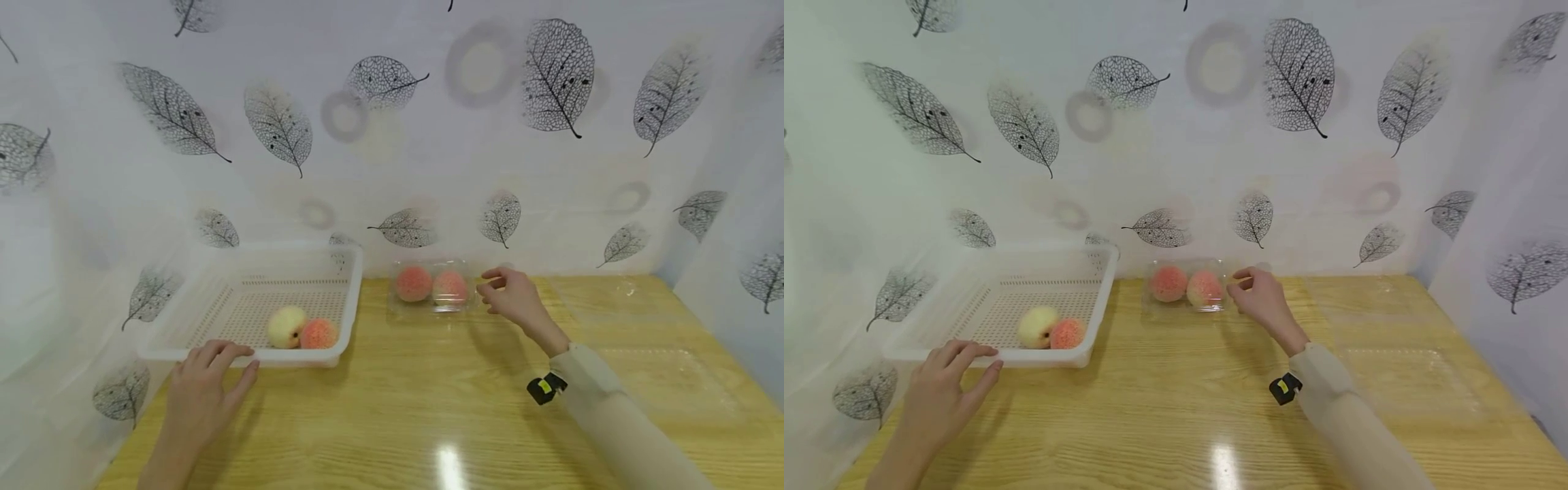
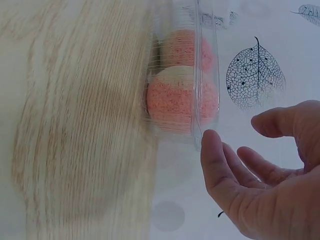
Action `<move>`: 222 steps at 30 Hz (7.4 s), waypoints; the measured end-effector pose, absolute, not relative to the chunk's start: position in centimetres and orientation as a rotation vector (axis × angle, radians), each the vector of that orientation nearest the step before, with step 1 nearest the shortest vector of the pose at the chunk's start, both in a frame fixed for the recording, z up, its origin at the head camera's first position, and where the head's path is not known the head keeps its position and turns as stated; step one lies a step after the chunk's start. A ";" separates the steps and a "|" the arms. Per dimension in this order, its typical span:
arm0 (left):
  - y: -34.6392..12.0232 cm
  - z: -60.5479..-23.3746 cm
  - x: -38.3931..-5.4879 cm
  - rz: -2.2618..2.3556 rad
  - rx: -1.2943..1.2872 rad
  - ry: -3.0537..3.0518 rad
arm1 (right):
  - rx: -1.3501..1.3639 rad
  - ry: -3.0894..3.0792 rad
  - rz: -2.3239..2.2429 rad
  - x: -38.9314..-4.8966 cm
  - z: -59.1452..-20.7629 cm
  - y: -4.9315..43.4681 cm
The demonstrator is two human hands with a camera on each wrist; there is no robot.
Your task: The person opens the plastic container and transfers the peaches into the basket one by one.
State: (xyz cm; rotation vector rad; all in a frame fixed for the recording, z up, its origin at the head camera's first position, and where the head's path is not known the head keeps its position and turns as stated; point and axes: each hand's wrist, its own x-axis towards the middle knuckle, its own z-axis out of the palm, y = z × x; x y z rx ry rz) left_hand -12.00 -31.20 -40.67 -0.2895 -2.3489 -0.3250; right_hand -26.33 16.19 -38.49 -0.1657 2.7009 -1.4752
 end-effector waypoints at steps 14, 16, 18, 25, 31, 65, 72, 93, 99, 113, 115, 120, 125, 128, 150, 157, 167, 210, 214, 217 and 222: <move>-31.2 -40.6 -11.9 -0.324 -0.298 -2.337 | 0.042 2.427 -1.630 -28.7 -38.9 16.4; -31.2 -40.6 -11.9 -0.329 -0.294 -2.348 | 0.050 2.371 -1.657 -29.0 -39.1 16.5; -31.1 -40.6 -11.9 -0.333 -0.292 -2.356 | 0.060 2.319 -1.689 -29.3 -39.2 16.6; -31.2 -40.7 -11.9 -0.342 -0.301 -2.338 | 0.077 2.168 -1.734 -30.3 -39.8 16.5; -31.1 -40.7 -12.0 -0.341 -0.300 -2.331 | 0.101 1.999 -1.801 -30.6 -40.3 16.3; -31.0 -40.8 -11.9 -0.345 -0.289 -2.334 | 0.079 1.581 -2.113 -30.2 -42.6 16.3; -31.0 -40.9 -11.8 -0.334 -0.294 -2.330 | 0.094 1.591 -2.097 -29.5 -42.4 16.6; -31.0 -40.9 -11.6 -0.343 -0.282 -2.324 | 0.063 1.510 -2.131 -26.3 -41.5 17.8; -30.9 -40.9 -11.5 -0.353 -0.274 -2.332 | 0.040 1.519 -2.136 -25.4 -41.2 18.2; -30.9 -40.8 -11.6 -0.361 -0.281 -2.335 | -0.021 1.531 -2.127 -23.3 -40.7 18.7; -30.9 -40.9 -11.6 -0.366 -0.282 -2.339 | -0.033 1.518 -2.131 -23.0 -40.7 18.7; -31.0 -41.0 -11.7 -0.359 -0.289 -2.332 | -0.055 1.515 -2.125 -22.3 -40.6 18.7; -31.1 -41.0 -11.7 -0.360 -0.287 -2.335 | -0.076 1.513 -2.111 -21.7 -40.5 18.7; -31.1 -41.0 -11.7 -0.358 -0.285 -2.338 | -0.095 1.512 -2.102 -21.4 -40.6 18.8; -31.0 -40.9 -11.8 -0.353 -0.295 -2.325 | -0.164 1.452 -2.052 -20.0 -42.2 20.5; -31.1 -40.9 -11.7 -0.368 -0.284 -2.340 | -0.188 1.424 -2.025 -19.8 -42.6 20.9; -31.1 -40.9 -11.7 -0.377 -0.281 -2.337 | -0.109 1.579 -1.987 -19.8 -43.0 20.7; -31.2 -41.0 -11.9 -0.354 -0.300 -2.319 | 0.188 2.064 -1.814 -18.8 -42.0 18.5; -31.3 -40.9 -11.9 -0.356 -0.299 -2.314 | 0.212 1.981 -1.837 -17.9 -41.9 17.4; -31.4 -40.9 -11.9 -0.361 -0.304 -2.311 | 0.220 1.895 -1.907 -17.4 -41.7 16.6; -31.4 -40.8 -12.0 -0.363 -0.300 -2.321 | 0.263 1.816 -2.006 -17.0 -41.5 15.9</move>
